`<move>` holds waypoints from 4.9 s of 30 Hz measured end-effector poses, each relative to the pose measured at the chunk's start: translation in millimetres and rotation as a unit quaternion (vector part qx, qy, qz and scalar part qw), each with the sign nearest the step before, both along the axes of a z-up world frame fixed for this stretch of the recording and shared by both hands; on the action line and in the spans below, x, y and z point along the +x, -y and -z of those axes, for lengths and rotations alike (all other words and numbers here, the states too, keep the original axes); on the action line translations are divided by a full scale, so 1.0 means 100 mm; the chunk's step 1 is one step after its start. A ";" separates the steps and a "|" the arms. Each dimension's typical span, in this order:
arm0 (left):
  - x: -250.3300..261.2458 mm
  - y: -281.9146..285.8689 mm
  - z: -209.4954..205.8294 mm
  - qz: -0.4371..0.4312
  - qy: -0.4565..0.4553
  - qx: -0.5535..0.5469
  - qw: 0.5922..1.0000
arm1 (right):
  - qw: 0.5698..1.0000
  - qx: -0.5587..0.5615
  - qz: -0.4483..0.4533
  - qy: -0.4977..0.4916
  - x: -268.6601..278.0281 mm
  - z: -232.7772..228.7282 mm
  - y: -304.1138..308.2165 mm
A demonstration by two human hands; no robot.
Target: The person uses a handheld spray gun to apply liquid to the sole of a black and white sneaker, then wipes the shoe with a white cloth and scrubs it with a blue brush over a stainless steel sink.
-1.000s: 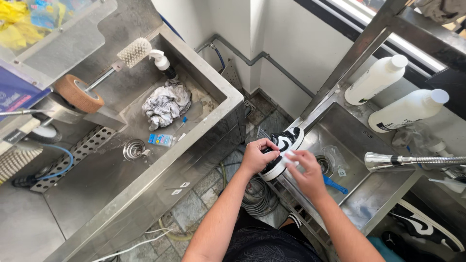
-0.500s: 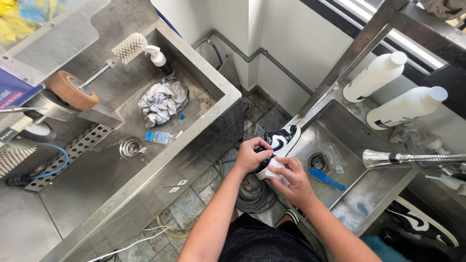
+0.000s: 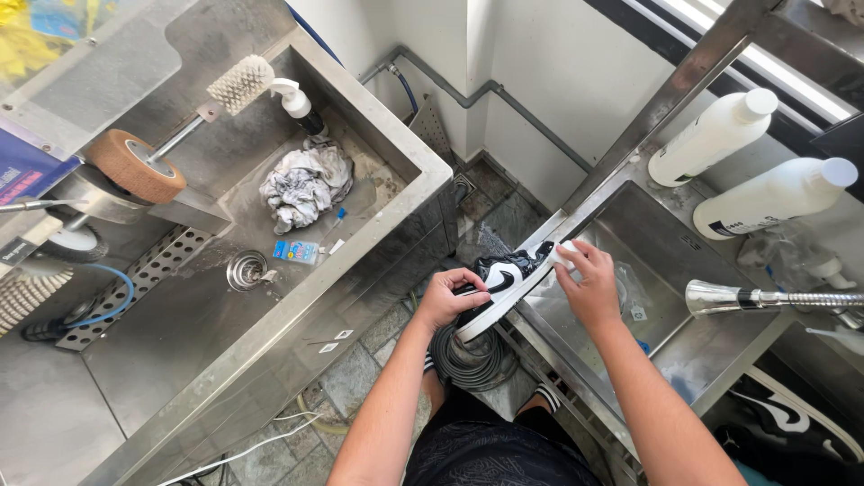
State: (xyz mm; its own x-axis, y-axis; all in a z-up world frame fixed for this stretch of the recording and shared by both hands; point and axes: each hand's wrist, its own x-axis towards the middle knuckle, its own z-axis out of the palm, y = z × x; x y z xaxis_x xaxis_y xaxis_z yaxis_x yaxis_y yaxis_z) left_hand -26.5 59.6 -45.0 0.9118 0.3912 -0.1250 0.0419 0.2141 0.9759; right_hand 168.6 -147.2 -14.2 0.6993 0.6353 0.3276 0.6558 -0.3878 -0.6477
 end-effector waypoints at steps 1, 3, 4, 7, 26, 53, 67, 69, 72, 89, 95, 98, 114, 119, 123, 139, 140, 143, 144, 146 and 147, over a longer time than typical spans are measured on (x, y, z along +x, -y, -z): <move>-0.01 0.02 -0.06 -0.001 -0.004 0.000 1.000 | 1.000 -0.008 -0.007 0.009 -0.05 -0.01 0.03; -0.04 0.02 -0.21 -0.026 -0.057 0.042 0.997 | 0.999 -0.017 -0.018 0.021 -0.21 -0.05 0.06; -0.03 0.02 -0.30 -0.039 -0.082 0.063 0.994 | 0.999 -0.019 -0.021 0.024 -0.33 -0.06 0.07; 0.01 0.04 -0.57 -0.048 -0.120 0.189 0.973 | 0.997 -0.012 -0.051 0.058 -0.62 -0.08 0.08; 0.23 0.39 -0.89 -0.080 -0.244 0.424 0.869 | 0.996 -0.053 0.043 0.050 -0.37 -0.08 0.12; 0.32 0.36 -0.86 -0.114 -0.268 0.373 0.881 | 0.999 -0.019 -0.003 0.050 -0.23 -0.08 0.11; 0.32 0.35 -0.82 -0.110 -0.290 0.356 0.881 | 0.996 0.003 -0.083 0.045 -0.26 -0.05 0.13; 0.28 0.33 -0.81 -0.128 -0.255 0.363 0.887 | 0.996 0.016 -0.087 0.021 -0.38 0.19 0.27; 0.25 0.31 -0.83 -0.113 -0.260 0.400 0.872 | 0.992 0.042 0.075 -0.088 -0.27 0.72 0.59; -0.04 0.61 -0.97 -0.050 -0.272 0.487 0.828 | 0.847 -0.486 0.163 -0.144 -0.05 1.88 1.50; -0.06 0.66 -0.93 -0.064 -0.249 0.506 0.823 | 0.874 -0.455 0.136 -0.105 0.12 1.99 1.49; -0.06 0.69 -0.93 -0.065 -0.249 0.508 0.822 | 0.859 -0.412 0.151 -0.264 0.26 2.08 1.48; 0.02 0.86 -1.08 -0.009 -0.298 0.555 0.776 | 0.979 -0.074 0.075 -0.175 -0.18 -0.18 0.65; 0.07 0.80 -1.07 -0.017 -0.296 0.547 0.783 | 0.987 -0.113 -0.014 -0.112 -0.53 -0.56 0.43; 0.06 0.73 -1.03 -0.020 -0.284 0.536 0.795 | 0.990 -0.101 0.020 -0.095 -0.49 -0.49 0.41; 0.09 0.67 -1.05 -0.002 -0.309 0.512 0.802 | 0.990 -0.124 -0.029 -0.052 -0.39 -0.42 0.38; 0.08 0.68 -1.04 -0.006 -0.306 0.509 0.804 | 0.990 -0.127 -0.029 -0.057 -0.38 -0.43 0.39; 0.09 0.68 -1.03 -0.006 -0.299 0.515 0.803 | 0.978 -0.185 0.054 -0.073 -0.31 -0.42 0.38; 0.09 0.70 -1.03 -0.004 -0.300 0.521 0.799 | 0.969 -0.214 0.092 -0.078 -0.33 -0.42 0.38; 0.10 0.71 -1.04 0.000 -0.303 0.525 0.795 | 0.984 -0.165 0.052 -0.051 -0.39 -0.41 0.39; 0.12 0.71 -1.05 -0.002 -0.305 0.522 0.797 | 0.989 -0.140 0.033 -0.033 -0.41 -0.40 0.39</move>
State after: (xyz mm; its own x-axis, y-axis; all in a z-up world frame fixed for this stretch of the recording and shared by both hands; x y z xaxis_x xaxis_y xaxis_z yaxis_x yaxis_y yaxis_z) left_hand -14.2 -11.0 59.7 0.8038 0.5757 -0.1497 0.5787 -0.6986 0.4207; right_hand 127.9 -186.5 25.8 0.7558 0.6475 0.0978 0.5832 -0.5978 -0.5500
